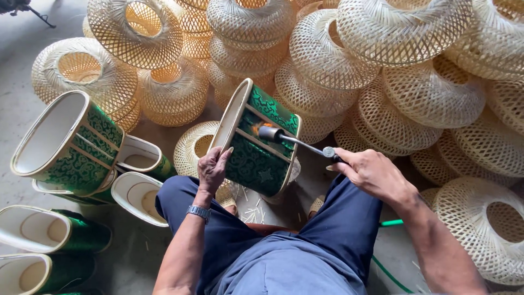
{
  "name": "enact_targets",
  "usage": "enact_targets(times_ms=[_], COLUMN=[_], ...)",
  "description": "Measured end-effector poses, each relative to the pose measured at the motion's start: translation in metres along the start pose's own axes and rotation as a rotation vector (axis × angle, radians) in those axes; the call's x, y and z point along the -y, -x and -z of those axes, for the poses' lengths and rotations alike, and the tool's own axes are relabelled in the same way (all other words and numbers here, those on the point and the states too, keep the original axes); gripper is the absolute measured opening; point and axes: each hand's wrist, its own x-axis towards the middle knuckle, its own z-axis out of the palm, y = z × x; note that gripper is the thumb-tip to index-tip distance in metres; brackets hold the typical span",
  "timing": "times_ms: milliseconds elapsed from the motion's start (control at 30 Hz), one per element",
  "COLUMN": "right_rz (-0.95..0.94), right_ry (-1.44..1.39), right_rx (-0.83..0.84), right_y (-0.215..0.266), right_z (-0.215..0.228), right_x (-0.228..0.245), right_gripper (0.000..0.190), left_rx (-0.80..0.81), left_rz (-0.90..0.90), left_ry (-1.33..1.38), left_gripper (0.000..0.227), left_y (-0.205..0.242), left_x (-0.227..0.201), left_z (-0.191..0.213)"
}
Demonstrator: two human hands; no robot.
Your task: The worker uses a gas torch to singe stray bamboo fibers from woven lantern components.
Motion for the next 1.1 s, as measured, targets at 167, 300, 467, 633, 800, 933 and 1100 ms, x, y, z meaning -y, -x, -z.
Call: enact_targets(times_ms=[167, 300, 467, 633, 800, 933, 1100], right_rz=[-0.065, -0.077, 0.111, 0.235, 0.009, -0.064, 0.485], right_ry=[0.181, 0.205, 0.094, 0.060, 0.151, 0.219, 0.594], right_rx=[0.100, 0.094, 0.016, -0.046, 0.114, 0.068, -0.239], right_y=[0.003, -0.002, -0.042, -0.056, -0.019, 0.001, -0.035], right_z=[-0.003, 0.001, 0.012, 0.019, 0.024, 0.021, 0.005], right_x=[-0.023, -0.017, 0.040, 0.053, 0.015, -0.039, -0.215], right_gripper=[0.038, 0.038, 0.029, 0.028, 0.030, 0.033, 0.032], left_rx=[-0.105, -0.084, -0.094, -0.132, -0.134, -0.206, -0.382], left_rz=[0.033, 0.046, 0.057, 0.053, 0.137, 0.115, 0.139], left_ry=[0.036, 0.105, 0.139, 0.127, 0.190, 0.246, 0.105], left_gripper=[0.023, 0.022, 0.021, 0.021, 0.022, 0.021, 0.018], left_y=[-0.004, -0.003, -0.003, -0.003, -0.006, -0.018, -0.036], left_x=[-0.005, -0.003, -0.004, 0.000, 0.005, -0.001, -0.051], left_z=[0.011, 0.017, 0.016, 0.015, 0.021, 0.041, 0.137])
